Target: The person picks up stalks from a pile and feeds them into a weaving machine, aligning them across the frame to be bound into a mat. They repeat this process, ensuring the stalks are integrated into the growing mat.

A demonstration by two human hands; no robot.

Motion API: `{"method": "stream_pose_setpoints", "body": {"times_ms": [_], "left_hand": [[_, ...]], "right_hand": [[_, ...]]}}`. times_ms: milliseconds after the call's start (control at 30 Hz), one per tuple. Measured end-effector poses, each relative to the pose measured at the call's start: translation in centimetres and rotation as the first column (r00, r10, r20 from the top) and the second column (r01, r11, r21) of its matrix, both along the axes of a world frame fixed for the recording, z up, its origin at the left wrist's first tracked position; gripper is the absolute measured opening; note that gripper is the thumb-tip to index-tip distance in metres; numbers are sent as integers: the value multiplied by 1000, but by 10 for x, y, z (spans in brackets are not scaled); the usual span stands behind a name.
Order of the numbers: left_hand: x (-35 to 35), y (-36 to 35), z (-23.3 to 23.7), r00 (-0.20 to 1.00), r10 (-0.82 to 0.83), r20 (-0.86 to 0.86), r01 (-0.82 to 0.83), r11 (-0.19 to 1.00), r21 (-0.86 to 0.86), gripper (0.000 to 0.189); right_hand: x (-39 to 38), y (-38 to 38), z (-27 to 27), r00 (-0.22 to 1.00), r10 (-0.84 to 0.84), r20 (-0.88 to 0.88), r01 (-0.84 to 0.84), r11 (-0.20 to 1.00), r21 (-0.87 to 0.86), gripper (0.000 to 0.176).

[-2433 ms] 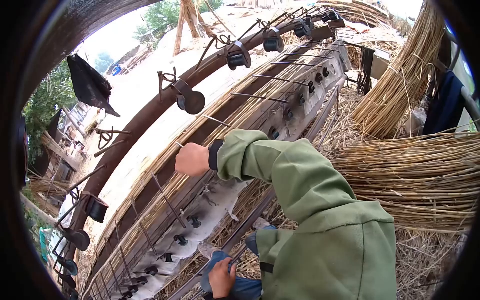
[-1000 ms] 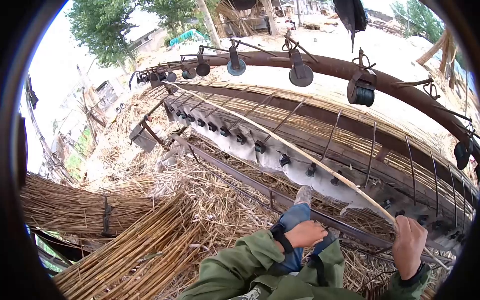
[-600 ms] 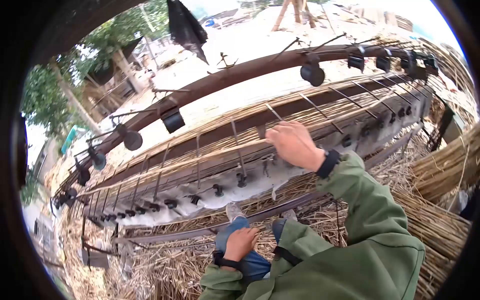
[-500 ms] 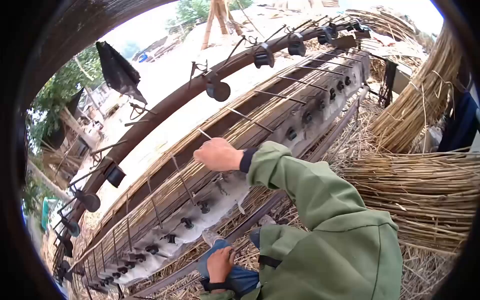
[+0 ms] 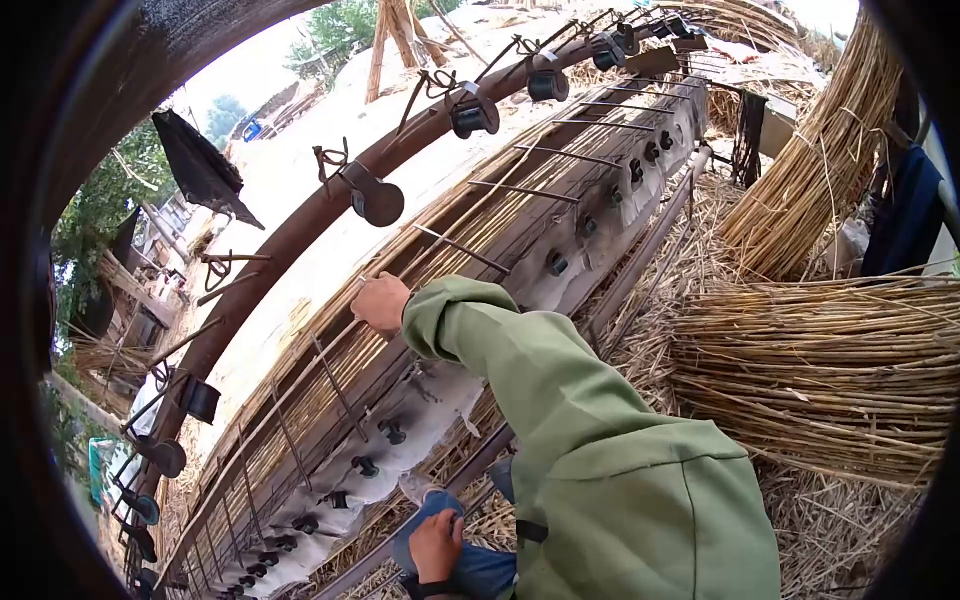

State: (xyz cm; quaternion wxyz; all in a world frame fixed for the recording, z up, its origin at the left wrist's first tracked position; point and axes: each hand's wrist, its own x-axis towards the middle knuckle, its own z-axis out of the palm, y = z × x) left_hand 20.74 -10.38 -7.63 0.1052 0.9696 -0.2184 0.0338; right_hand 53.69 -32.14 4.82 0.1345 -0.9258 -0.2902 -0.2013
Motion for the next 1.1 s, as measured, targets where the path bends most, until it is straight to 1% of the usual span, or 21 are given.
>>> {"method": "stream_pose_setpoints", "body": {"times_ms": [67, 133, 267, 333, 367, 467, 500, 533, 600, 667, 700, 733, 767, 800, 833, 867, 900, 933, 1000, 1067, 1100], "left_hand": [[1, 1, 3, 999, 14, -30, -14, 1000, 2, 17], [2, 0, 3, 998, 40, -54, -40, 999, 10, 18], [1, 4, 1, 1000, 8, -7, -8, 999, -35, 16], [-1, 5, 1, 1000, 8, 27, -6, 998, -69, 15], [-2, 5, 2, 999, 4, 33, -2, 998, -70, 15], [-3, 4, 4, 1000, 2, 24, -2, 999, -37, 15], [-3, 4, 4, 1000, 0, 28, 1, 999, -43, 15], [-4, 4, 4, 999, 0, 32, 2, 999, -47, 15], [-3, 4, 2, 999, 5, 35, -3, 998, -59, 14], [-6, 6, 1, 998, 36, 54, -32, 996, -85, 15], [-8, 6, 2, 996, 56, 63, -46, 988, -146, 15], [-11, 7, 4, 993, 102, 53, -90, 977, -191, 15], [-13, 9, 5, 992, 112, 51, -98, 971, -220, 16], [-12, 14, -2, 991, 123, 61, -101, 956, -275, 17], [-16, 25, -24, 975, 173, 142, -117, 934, -337, 16], [-15, 27, -28, 979, 172, 106, -126, 931, -344, 16], [-14, 27, -31, 975, 205, 83, -163, 919, -358, 16], [-12, 27, -34, 974, 217, 64, -179, 910, -373, 15], [-6, 29, -47, 968, 250, -2, -223, 859, -462, 16], [4, 29, -68, 967, 243, -80, -249, 818, -519, 16], [9, 31, -83, 965, 232, -126, -263, 805, -532, 16]], "right_hand": [[-4, -3, 2, 994, 2, 110, -6, 999, 33, 17], [-7, -7, 0, 984, 45, 170, -57, 996, 65, 21], [-35, -18, 9, 979, 41, 198, -84, 974, 211, 26], [-59, -26, 20, 978, -46, 205, -3, 972, 235, 27], [-70, -28, 21, 993, -59, 107, 23, 952, 307, 32], [-77, -27, 8, 989, -32, -146, 103, 852, 513, 40], [-76, -28, 6, 972, -15, -233, 142, 831, 539, 50], [-82, -26, 19, 895, 95, -435, 237, 725, 647, 56], [-89, -16, 31, 759, 290, -583, 315, 619, 719, 58], [-105, -2, 31, 767, 386, -513, 304, 486, 820, 59], [-115, 8, 27, 756, 451, -474, 289, 419, 861, 59], [-123, 16, 20, 764, 464, -448, 268, 403, 875, 61], [-131, 23, 8, 795, 439, -420, 222, 434, 873, 62], [-157, 33, 9, 780, 474, -409, 239, 379, 894, 60], [-187, 38, -22, 765, 507, -398, 205, 393, 896, 56], [-212, 41, -25, 749, 492, -444, 247, 414, 876, 54], [-219, 34, -49, 711, 542, -449, 252, 399, 881, 53], [-235, 30, -60, 705, 511, -492, 283, 433, 856, 52], [-258, 18, -83, 687, 513, -515, 305, 440, 844, 49], [-268, 2, -97, 718, 426, -550, 306, 516, 800, 47], [-272, -5, -102, 737, 408, -539, 294, 524, 799, 46]]}}
